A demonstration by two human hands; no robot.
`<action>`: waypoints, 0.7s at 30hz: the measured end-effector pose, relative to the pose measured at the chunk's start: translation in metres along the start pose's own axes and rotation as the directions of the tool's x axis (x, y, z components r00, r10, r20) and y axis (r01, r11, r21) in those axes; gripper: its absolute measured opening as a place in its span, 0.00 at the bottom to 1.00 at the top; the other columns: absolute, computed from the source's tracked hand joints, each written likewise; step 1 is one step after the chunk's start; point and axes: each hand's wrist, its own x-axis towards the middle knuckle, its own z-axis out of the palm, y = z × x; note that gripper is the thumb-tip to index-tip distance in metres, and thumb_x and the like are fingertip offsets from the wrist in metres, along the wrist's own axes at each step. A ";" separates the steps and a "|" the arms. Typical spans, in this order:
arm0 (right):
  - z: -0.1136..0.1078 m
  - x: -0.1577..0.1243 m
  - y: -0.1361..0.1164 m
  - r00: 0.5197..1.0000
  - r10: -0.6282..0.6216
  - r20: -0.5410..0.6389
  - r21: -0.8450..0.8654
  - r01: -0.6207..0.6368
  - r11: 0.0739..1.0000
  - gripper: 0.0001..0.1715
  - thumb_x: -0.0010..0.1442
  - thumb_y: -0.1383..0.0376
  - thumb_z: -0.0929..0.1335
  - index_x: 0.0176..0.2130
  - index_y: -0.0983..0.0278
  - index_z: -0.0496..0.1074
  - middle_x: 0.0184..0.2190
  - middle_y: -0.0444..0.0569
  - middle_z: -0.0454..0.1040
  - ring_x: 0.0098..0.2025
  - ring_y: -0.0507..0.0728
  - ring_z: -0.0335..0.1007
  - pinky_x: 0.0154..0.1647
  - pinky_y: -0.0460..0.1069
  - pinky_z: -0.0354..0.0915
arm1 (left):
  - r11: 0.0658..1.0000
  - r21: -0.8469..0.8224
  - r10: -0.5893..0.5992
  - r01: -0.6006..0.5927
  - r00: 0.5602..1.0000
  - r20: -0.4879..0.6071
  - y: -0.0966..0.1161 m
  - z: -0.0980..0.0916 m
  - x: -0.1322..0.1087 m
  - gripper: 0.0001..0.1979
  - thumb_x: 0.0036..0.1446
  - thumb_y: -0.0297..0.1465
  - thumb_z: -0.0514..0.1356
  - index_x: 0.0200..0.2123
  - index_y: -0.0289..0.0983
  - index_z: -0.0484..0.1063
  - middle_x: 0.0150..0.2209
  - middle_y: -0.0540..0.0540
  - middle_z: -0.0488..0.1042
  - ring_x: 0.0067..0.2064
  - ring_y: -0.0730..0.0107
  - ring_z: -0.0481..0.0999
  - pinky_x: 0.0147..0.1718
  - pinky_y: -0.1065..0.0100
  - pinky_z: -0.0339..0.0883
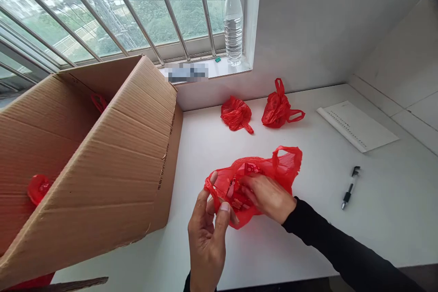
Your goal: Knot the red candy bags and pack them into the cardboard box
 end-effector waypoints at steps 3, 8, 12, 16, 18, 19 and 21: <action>0.007 0.012 0.005 0.997 0.064 -0.037 -0.055 -0.066 0.996 0.10 0.67 0.71 0.63 0.39 0.66 0.73 0.35 0.53 0.77 0.35 0.57 0.71 0.35 0.50 0.58 | 1.000 0.004 0.000 0.000 1.000 -0.009 0.003 0.001 0.000 0.17 0.66 0.40 0.64 0.55 0.44 0.73 0.38 0.46 0.82 0.40 0.64 0.80 0.38 0.67 0.76; 0.017 0.023 0.010 0.996 0.091 -0.020 -0.073 -0.093 0.993 0.08 0.66 0.70 0.64 0.35 0.65 0.72 0.31 0.49 0.76 0.31 0.55 0.69 0.32 0.49 0.55 | 0.999 0.052 0.005 -0.005 1.000 0.000 0.006 0.002 0.001 0.18 0.66 0.40 0.64 0.57 0.44 0.73 0.36 0.48 0.82 0.32 0.70 0.76 0.34 0.70 0.73; 0.012 0.022 0.010 0.992 0.111 -0.055 -0.063 -0.114 0.991 0.11 0.69 0.70 0.61 0.41 0.65 0.72 0.35 0.50 0.77 0.35 0.56 0.72 0.34 0.49 0.58 | 1.000 0.026 -0.009 0.010 1.000 -0.015 0.003 0.000 0.001 0.19 0.65 0.41 0.64 0.57 0.44 0.72 0.40 0.45 0.83 0.37 0.66 0.80 0.37 0.67 0.76; 0.006 0.015 0.008 0.992 0.110 -0.056 -0.060 -0.114 0.992 0.14 0.71 0.69 0.59 0.51 0.66 0.70 0.42 0.54 0.77 0.41 0.58 0.73 0.36 0.50 0.60 | 1.000 0.009 -0.019 0.020 0.999 -0.031 0.001 0.000 0.001 0.20 0.65 0.40 0.64 0.58 0.43 0.72 0.43 0.44 0.82 0.40 0.63 0.81 0.38 0.67 0.76; 0.008 0.011 0.005 0.997 0.082 -0.009 -0.064 -0.082 0.995 0.11 0.68 0.68 0.63 0.49 0.65 0.71 0.42 0.54 0.77 0.40 0.59 0.73 0.36 0.50 0.60 | 1.000 0.006 -0.013 0.013 1.000 -0.017 0.000 0.001 0.002 0.20 0.65 0.40 0.64 0.58 0.44 0.72 0.43 0.44 0.82 0.39 0.64 0.81 0.37 0.67 0.76; 0.010 0.009 0.003 0.998 0.068 0.015 -0.068 -0.067 0.995 0.09 0.66 0.68 0.65 0.46 0.65 0.72 0.42 0.54 0.77 0.40 0.59 0.73 0.36 0.50 0.61 | 1.000 0.003 -0.006 0.006 1.000 -0.008 0.000 0.002 0.003 0.20 0.66 0.39 0.64 0.59 0.44 0.72 0.43 0.44 0.82 0.39 0.64 0.81 0.37 0.67 0.76; 0.012 0.006 -0.002 0.998 0.043 0.054 -0.075 -0.039 0.996 0.07 0.64 0.70 0.67 0.42 0.65 0.74 0.42 0.54 0.77 0.40 0.59 0.73 0.37 0.50 0.61 | 1.000 0.002 0.000 0.000 1.000 0.010 0.000 0.002 0.004 0.19 0.67 0.39 0.63 0.59 0.45 0.72 0.42 0.45 0.82 0.39 0.65 0.81 0.37 0.67 0.76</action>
